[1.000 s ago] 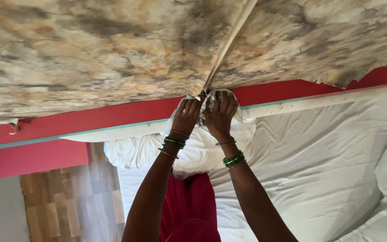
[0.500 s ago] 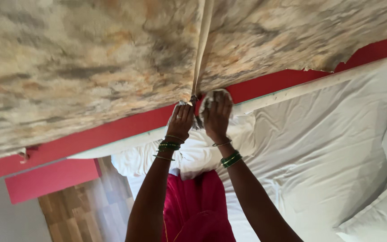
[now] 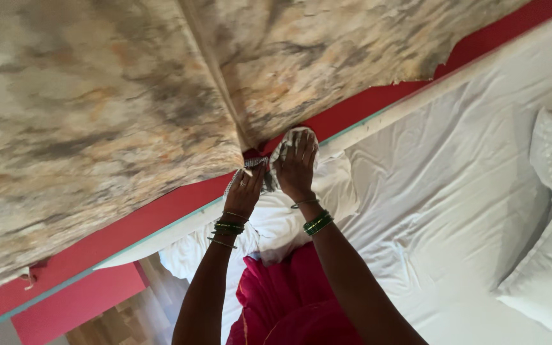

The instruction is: The person wipes a textured wall section above a bed using a white cloth. They move the cloth back and forth along the red and teal painted trim and the stone-like surface, cleaning the area methodically.

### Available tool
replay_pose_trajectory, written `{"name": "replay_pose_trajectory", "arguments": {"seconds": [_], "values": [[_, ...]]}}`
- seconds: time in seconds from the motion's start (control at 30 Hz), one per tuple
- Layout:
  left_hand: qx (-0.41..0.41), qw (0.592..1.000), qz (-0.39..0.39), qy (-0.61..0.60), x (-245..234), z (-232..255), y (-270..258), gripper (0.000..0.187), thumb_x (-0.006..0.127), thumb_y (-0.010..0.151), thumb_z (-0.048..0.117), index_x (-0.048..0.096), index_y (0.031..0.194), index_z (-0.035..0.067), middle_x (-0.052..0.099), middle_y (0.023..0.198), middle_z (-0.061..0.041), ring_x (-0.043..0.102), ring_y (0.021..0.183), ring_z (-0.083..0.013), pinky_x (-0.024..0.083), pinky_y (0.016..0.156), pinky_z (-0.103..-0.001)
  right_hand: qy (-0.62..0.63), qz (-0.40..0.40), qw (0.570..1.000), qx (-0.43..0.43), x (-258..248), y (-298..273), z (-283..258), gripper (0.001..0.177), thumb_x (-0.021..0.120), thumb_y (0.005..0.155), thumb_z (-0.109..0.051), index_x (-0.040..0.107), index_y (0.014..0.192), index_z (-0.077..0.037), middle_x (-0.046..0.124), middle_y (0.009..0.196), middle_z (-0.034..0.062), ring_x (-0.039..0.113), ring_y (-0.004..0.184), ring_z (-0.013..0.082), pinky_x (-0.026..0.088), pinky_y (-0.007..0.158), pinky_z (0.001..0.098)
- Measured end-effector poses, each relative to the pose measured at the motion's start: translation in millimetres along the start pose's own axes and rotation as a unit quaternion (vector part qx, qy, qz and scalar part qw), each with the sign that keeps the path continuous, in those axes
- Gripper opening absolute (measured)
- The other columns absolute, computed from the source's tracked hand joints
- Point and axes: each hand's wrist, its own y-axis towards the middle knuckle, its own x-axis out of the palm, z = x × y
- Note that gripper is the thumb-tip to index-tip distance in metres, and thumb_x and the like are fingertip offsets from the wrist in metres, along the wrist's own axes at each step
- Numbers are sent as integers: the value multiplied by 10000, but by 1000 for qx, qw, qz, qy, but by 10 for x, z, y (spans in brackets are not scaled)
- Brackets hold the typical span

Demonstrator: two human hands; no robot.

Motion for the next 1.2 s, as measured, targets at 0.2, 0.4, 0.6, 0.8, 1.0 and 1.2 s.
{"name": "replay_pose_trajectory", "arguments": {"seconds": [0.2,0.4,0.6,0.8,1.0,1.2], "values": [[35,997,71,23,146,311,525,562,520,932,173,521,1477,37,519,1539,-93,510,1403,-229,324,1220,-421,-39,34,998,23,-44,242,490,784,581,943,-327,322,1561,79,223,1638,361,150,1545,548,168,1251,634],[17,995,89,-43,39,768,1319,556,539,935,174,534,1469,20,523,1539,-104,471,1446,-225,305,1252,-402,-49,41,998,18,-115,553,1297,812,595,942,-371,328,1552,92,212,1613,380,154,1514,569,165,1222,662],[48,991,78,-95,145,1004,2154,594,557,919,163,495,1493,20,505,1546,-119,478,1427,-239,318,1239,-405,-67,53,995,47,-127,925,2147,808,594,954,-379,343,1541,117,181,1637,395,131,1539,566,163,1227,670],[88,987,75,-111,230,1115,2612,660,574,875,95,439,1504,-48,461,1568,-192,452,1433,-302,301,1235,-438,-71,66,993,66,-110,1150,2521,749,598,951,-391,403,1456,127,155,1628,406,87,1532,569,95,1212,703],[95,987,-23,-126,199,1070,2604,848,637,731,29,370,1533,-47,381,1614,-193,377,1492,-313,262,1256,-436,-51,39,992,107,-187,1156,2385,739,567,964,-370,381,1482,122,147,1643,391,72,1548,552,60,1226,687],[104,976,-58,-180,324,1027,2611,892,668,739,37,300,1543,-79,300,1626,-237,300,1504,-357,208,1242,-491,-40,37,992,111,-256,1183,2326,808,543,966,-399,311,1543,116,134,1645,379,68,1543,549,45,1228,677]]}}
